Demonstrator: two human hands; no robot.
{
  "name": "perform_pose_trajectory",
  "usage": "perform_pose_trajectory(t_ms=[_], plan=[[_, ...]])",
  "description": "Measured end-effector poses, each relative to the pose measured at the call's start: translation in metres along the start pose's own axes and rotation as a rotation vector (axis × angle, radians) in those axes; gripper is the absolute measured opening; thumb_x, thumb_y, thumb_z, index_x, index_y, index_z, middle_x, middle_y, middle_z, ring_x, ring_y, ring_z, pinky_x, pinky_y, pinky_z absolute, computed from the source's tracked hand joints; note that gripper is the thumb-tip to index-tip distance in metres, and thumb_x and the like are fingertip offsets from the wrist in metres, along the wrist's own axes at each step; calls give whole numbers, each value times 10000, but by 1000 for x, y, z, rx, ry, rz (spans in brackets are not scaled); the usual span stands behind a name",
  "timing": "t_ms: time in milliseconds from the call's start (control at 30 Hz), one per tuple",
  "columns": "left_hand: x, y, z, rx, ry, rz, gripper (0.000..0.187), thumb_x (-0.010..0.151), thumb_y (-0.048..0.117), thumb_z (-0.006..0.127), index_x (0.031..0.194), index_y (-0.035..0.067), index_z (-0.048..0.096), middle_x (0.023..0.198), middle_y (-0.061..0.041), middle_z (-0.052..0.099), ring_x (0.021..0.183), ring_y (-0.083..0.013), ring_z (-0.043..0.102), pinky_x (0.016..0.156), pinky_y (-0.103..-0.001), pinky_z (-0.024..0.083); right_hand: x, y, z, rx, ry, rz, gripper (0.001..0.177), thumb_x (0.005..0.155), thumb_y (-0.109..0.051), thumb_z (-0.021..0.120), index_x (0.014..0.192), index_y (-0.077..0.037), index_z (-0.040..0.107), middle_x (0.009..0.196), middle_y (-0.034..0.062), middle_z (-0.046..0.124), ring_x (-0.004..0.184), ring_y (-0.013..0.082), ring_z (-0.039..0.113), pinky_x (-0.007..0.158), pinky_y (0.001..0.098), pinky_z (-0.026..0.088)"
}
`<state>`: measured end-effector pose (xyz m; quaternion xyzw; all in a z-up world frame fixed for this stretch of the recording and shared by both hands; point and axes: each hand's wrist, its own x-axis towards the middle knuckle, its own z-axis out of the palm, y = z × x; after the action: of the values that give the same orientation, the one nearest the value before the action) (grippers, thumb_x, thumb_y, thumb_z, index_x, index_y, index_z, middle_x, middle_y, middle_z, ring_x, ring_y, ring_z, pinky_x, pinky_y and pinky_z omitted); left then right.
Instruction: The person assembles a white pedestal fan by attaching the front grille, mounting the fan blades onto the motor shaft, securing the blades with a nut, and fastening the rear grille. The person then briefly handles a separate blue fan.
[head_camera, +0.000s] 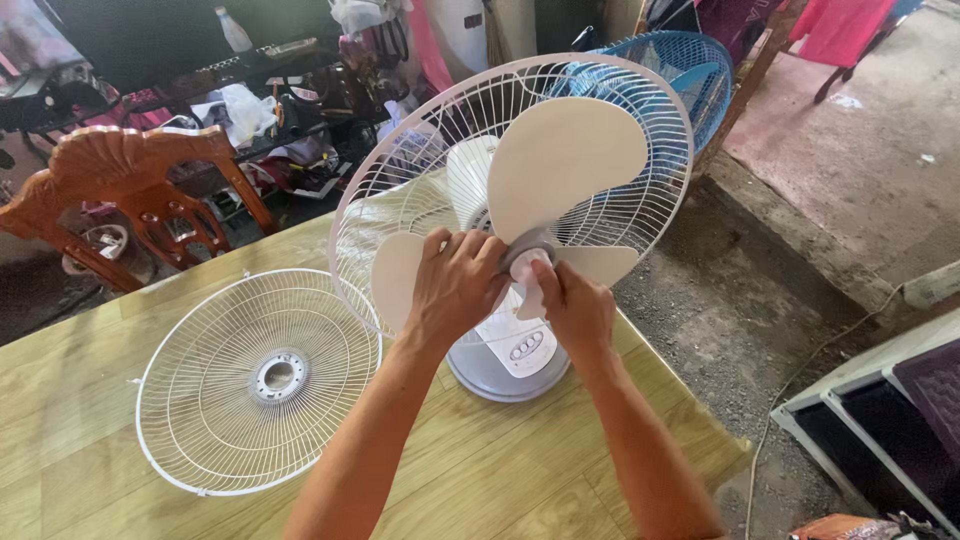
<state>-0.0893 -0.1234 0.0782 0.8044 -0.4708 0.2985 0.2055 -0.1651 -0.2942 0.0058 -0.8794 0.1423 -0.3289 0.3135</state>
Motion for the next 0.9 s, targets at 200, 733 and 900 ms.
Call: perform_pose_trajectory(t_ms=[200,733,900], plan=[[-1,1,0,-11,9,-26,334,797,237,807,1048,125,619,1002,-17,668,982,-187,641,977,-395,355,-6,-3,-10,-137,208,-447,459,914,-471,722,913,-27,609,873,124,647,654,241,671,482,330,525],[1,2,4,34,56,15,365,784,282,822,1057,121,641,1052,-18,686,999,-179,642,982,-394,360,4,-17,-1,519,-166,530,588,995,-507,587,846,35,762,564,83,663,429,131,643,385,267,504],[2,2,-2,48,0,7,420,753,316,848,1058,114,643,1002,-26,673,984,-203,635,956,-404,360,6,-20,-7,666,-181,592,581,958,-512,624,803,38,726,559,81,670,426,154,660,376,275,514]])
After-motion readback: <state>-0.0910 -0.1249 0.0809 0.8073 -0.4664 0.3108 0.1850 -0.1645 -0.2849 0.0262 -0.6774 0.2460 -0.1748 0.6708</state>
